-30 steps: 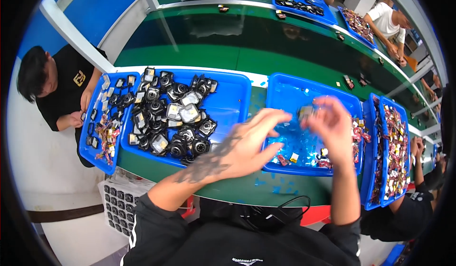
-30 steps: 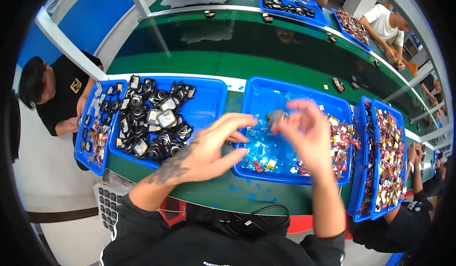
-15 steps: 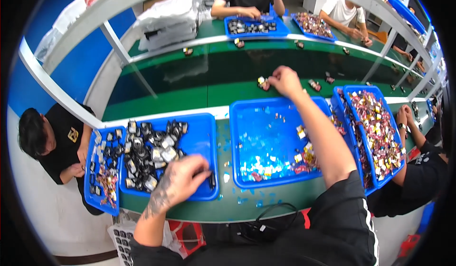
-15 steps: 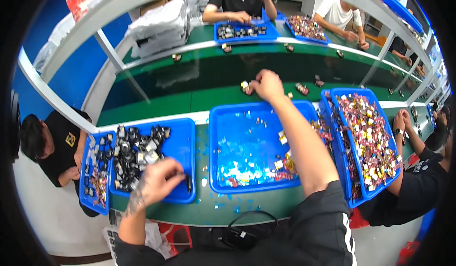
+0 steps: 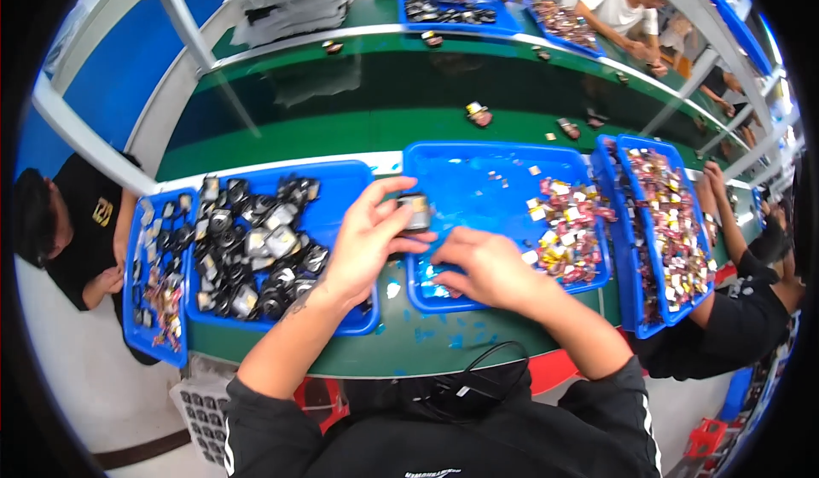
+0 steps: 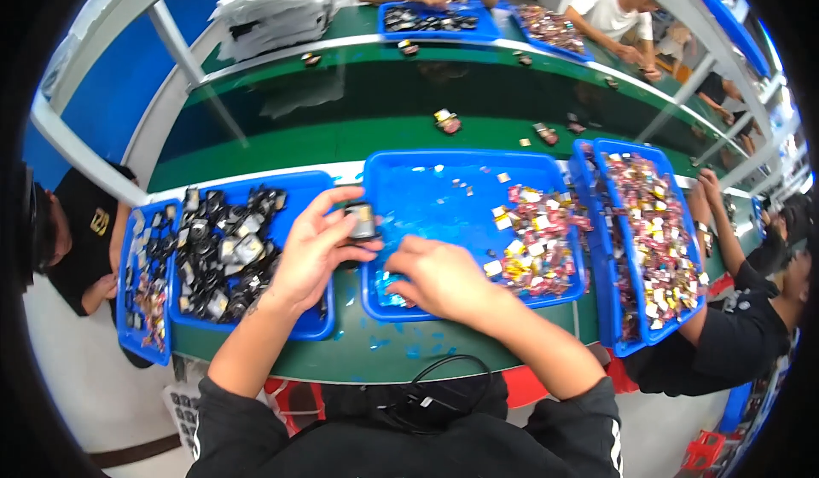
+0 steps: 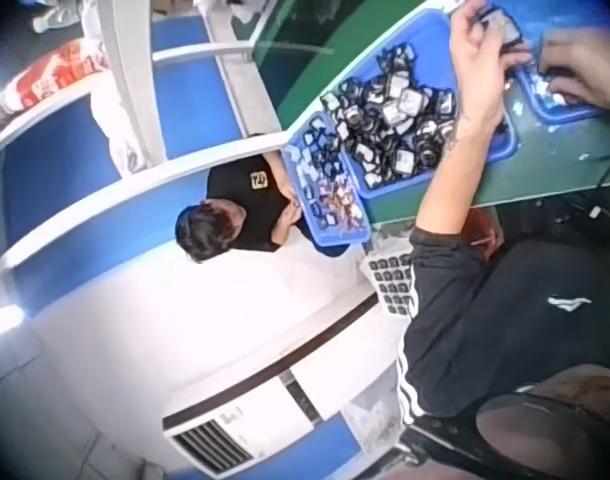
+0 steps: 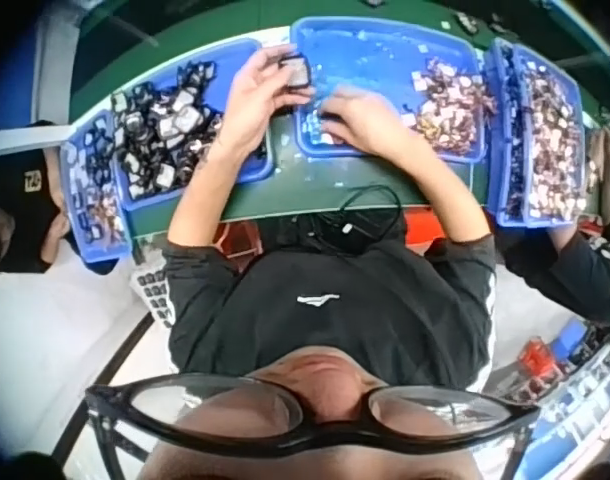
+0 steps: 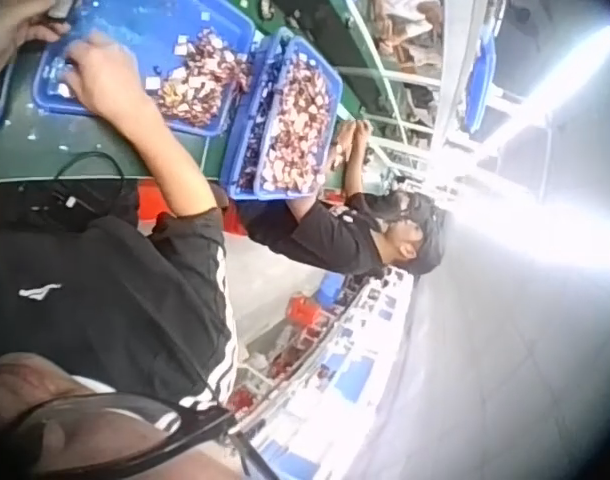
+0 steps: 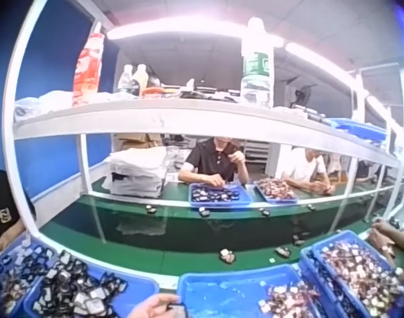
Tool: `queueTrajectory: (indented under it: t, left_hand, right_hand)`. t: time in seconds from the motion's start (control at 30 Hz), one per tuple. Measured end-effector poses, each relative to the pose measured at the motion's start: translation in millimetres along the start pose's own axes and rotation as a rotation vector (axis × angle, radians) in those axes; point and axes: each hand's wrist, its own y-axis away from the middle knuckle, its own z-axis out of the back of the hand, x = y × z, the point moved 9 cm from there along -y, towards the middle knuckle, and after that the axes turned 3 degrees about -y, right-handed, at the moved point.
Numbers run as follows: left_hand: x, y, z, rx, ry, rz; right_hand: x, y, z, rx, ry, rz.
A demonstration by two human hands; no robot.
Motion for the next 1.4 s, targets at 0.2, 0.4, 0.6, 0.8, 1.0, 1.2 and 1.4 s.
queueTrajectory:
  t: [0.2,0.4,0.6,0.8,1.0,1.2,1.4]
  left_hand:
    - [2,16,31,-0.181,-0.171,-0.032]
    - [5,5,1,-0.004,-0.417,-0.107]
    - [3,10,-15,0.203,-0.896,-0.480]
    - [-8,30,-18,0.061,-0.802,-0.364]
    - [-9,33,-19,0.045,-0.789,-0.412]
    - [-43,51,-47,0.044,-1.024,-0.643]
    - [-35,46,-55,-0.102,-1.289,-0.868]
  right_hand:
    - [1,-6,-23,-0.029,-0.032,0.008]
    - [-8,18,38,-0.462,-0.226,-0.063]
    - [6,20,44,-0.602,-0.486,0.031]
    - [10,21,33,-0.613,-0.677,-0.018]
    - [16,24,33,-0.586,-0.612,-0.008]
    - [-16,-5,-1,-0.210,-0.919,-0.128]
    - [-40,1,-12,0.064,-1.006,-0.390]
